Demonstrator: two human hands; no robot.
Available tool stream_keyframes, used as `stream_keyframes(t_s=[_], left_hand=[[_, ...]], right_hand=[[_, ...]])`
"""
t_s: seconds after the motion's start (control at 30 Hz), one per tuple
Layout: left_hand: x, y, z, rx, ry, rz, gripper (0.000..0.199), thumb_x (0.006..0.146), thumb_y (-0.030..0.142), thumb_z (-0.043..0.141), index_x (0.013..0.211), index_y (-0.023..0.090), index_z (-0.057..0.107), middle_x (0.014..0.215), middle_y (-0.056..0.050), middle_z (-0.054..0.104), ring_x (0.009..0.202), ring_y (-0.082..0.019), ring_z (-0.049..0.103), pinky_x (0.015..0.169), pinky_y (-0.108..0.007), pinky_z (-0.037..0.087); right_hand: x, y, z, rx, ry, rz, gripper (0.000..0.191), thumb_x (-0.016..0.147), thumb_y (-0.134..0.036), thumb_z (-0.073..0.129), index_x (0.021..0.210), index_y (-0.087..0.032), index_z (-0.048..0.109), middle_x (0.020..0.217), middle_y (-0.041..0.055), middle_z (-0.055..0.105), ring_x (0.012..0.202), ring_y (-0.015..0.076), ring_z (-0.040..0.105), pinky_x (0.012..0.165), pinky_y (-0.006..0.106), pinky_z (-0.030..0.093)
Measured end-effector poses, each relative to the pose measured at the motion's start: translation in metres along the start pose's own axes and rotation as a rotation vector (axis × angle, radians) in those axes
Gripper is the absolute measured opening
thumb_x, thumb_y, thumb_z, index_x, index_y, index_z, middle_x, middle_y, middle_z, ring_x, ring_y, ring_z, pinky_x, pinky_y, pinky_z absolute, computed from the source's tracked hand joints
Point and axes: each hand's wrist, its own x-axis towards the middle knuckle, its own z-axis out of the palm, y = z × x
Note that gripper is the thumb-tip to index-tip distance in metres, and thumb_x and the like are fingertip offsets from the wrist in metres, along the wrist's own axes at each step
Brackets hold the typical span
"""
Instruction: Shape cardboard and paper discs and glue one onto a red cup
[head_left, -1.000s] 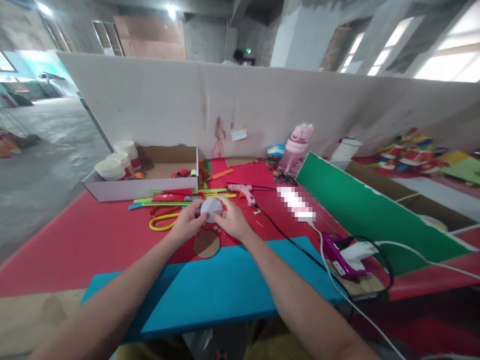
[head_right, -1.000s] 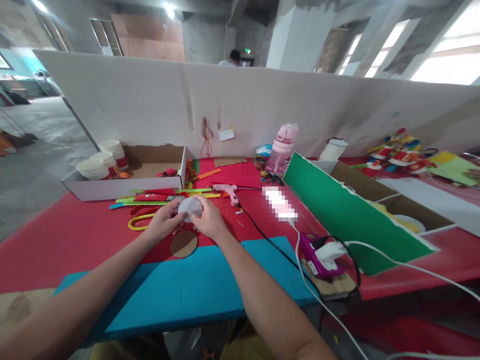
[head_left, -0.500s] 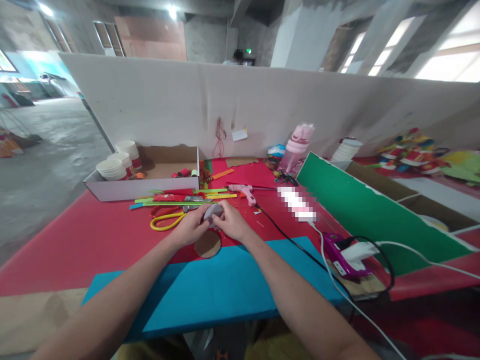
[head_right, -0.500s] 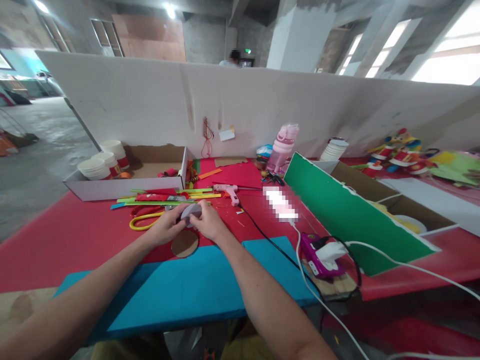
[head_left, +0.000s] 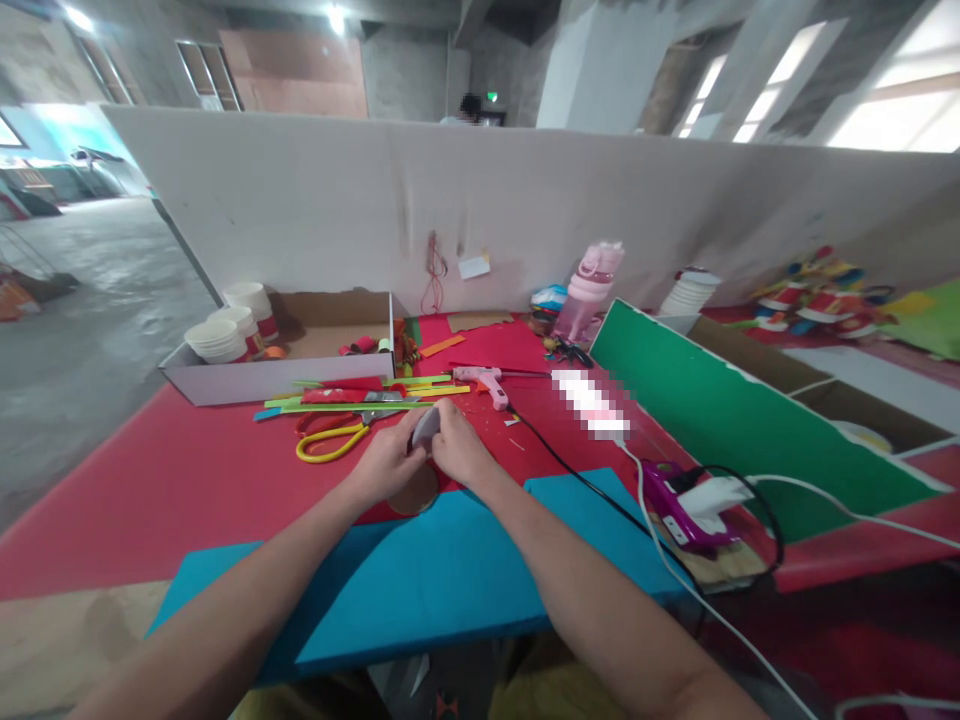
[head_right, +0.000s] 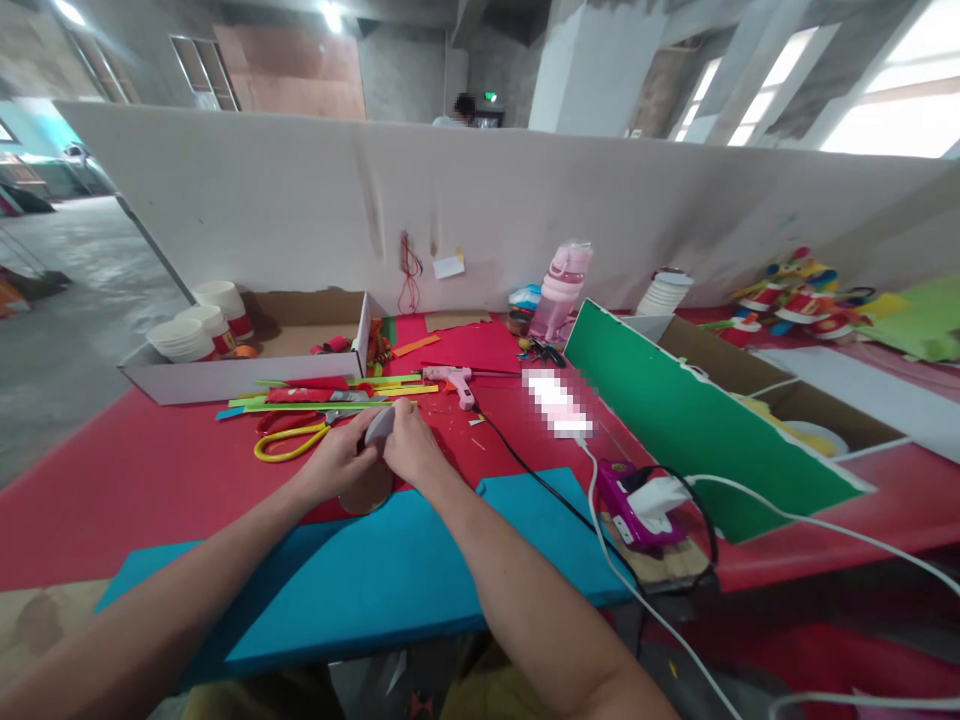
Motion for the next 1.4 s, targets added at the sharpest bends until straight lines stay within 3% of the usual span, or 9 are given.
stream_keyframes(t_s=[0.13,0.3,0.47,0.6,0.77,0.9,1.07,1.2,1.4], left_hand=[[0.002,0.000,-0.008,-0.074,-0.011,-0.018,0.045,0.074,0.015,0.053,0.118,0.019,0.059,0.103,-0.004,0.068,0.086,-0.021,0.062,0.073,-0.025,0.046],[0.003,-0.003,-0.012,-0.214,-0.023,-0.089,0.041,0.074,0.019,0.057,0.114,0.018,0.063,0.096,-0.004,0.068,0.078,-0.019,0.060,0.064,-0.023,0.045],[0.002,-0.005,-0.011,-0.268,-0.037,-0.120,0.039,0.075,0.019,0.057,0.114,0.019,0.063,0.085,-0.003,0.068,0.069,-0.017,0.059,0.061,-0.022,0.044],[0.001,-0.003,-0.008,-0.149,-0.025,-0.027,0.043,0.074,0.016,0.055,0.117,0.018,0.062,0.093,-0.004,0.069,0.080,-0.020,0.060,0.071,-0.026,0.046],[-0.003,0.005,0.001,-0.101,-0.037,-0.002,0.051,0.070,0.014,0.057,0.121,0.021,0.060,0.105,-0.005,0.068,0.090,-0.022,0.060,0.079,-0.028,0.045],[0.000,0.002,-0.001,-0.191,-0.027,-0.085,0.049,0.072,0.018,0.057,0.121,0.020,0.058,0.086,-0.003,0.067,0.068,-0.016,0.059,0.065,-0.024,0.045],[0.010,-0.015,-0.010,-0.347,0.172,-0.154,0.038,0.074,0.023,0.059,0.111,0.017,0.055,0.089,-0.002,0.065,0.073,-0.015,0.060,0.064,-0.023,0.044],[0.008,-0.019,-0.009,-0.190,0.186,-0.072,0.016,0.077,0.025,0.057,0.091,0.018,0.053,0.079,0.001,0.059,0.069,-0.014,0.056,0.062,-0.022,0.040],[0.002,-0.010,-0.004,0.095,0.200,-0.030,0.010,0.081,0.027,0.054,0.080,0.021,0.047,0.065,0.004,0.049,0.055,-0.012,0.046,0.054,-0.022,0.029]], right_hand=[[0.004,0.008,-0.006,0.184,-0.086,-0.107,0.024,0.073,-0.005,0.045,0.092,-0.020,0.046,0.087,0.0028,0.057,0.079,0.0173,0.056,0.070,0.030,0.047],[0.005,0.010,-0.010,0.326,-0.136,-0.127,0.021,0.080,-0.031,0.059,0.095,-0.020,0.049,0.079,0.0001,0.060,0.063,0.0137,0.058,0.054,0.024,0.046],[0.003,0.009,-0.011,0.403,-0.209,-0.134,0.019,0.085,-0.030,0.053,0.100,-0.019,0.046,0.078,0.0001,0.060,0.059,0.0127,0.059,0.051,0.023,0.046],[0.000,0.005,-0.006,0.171,-0.100,-0.156,0.015,0.081,-0.021,0.053,0.093,-0.019,0.043,0.085,0.0024,0.056,0.075,0.0157,0.056,0.063,0.027,0.046],[-0.002,0.004,0.000,0.016,0.009,-0.038,0.024,0.070,-0.007,0.047,0.088,-0.021,0.041,0.082,0.0018,0.053,0.073,0.0167,0.051,0.064,0.028,0.042],[0.004,0.009,-0.002,0.120,-0.003,-0.059,0.026,0.071,-0.007,0.045,0.093,-0.020,0.046,0.085,0.0022,0.057,0.068,0.0157,0.052,0.063,0.028,0.043],[0.007,0.007,-0.004,0.297,0.266,-0.122,0.017,0.080,-0.022,0.052,0.096,-0.018,0.054,0.094,0.0065,0.063,0.067,0.0137,0.057,0.066,0.027,0.047],[0.004,-0.001,-0.003,0.325,0.200,-0.119,0.009,0.079,-0.026,0.058,0.076,-0.018,0.060,0.071,0.0025,0.066,0.064,0.0146,0.060,0.062,0.026,0.048],[0.004,-0.001,0.003,0.428,0.165,-0.070,0.010,0.077,-0.026,0.061,0.078,-0.017,0.065,0.073,0.0037,0.069,0.065,0.0164,0.064,0.063,0.028,0.052]])
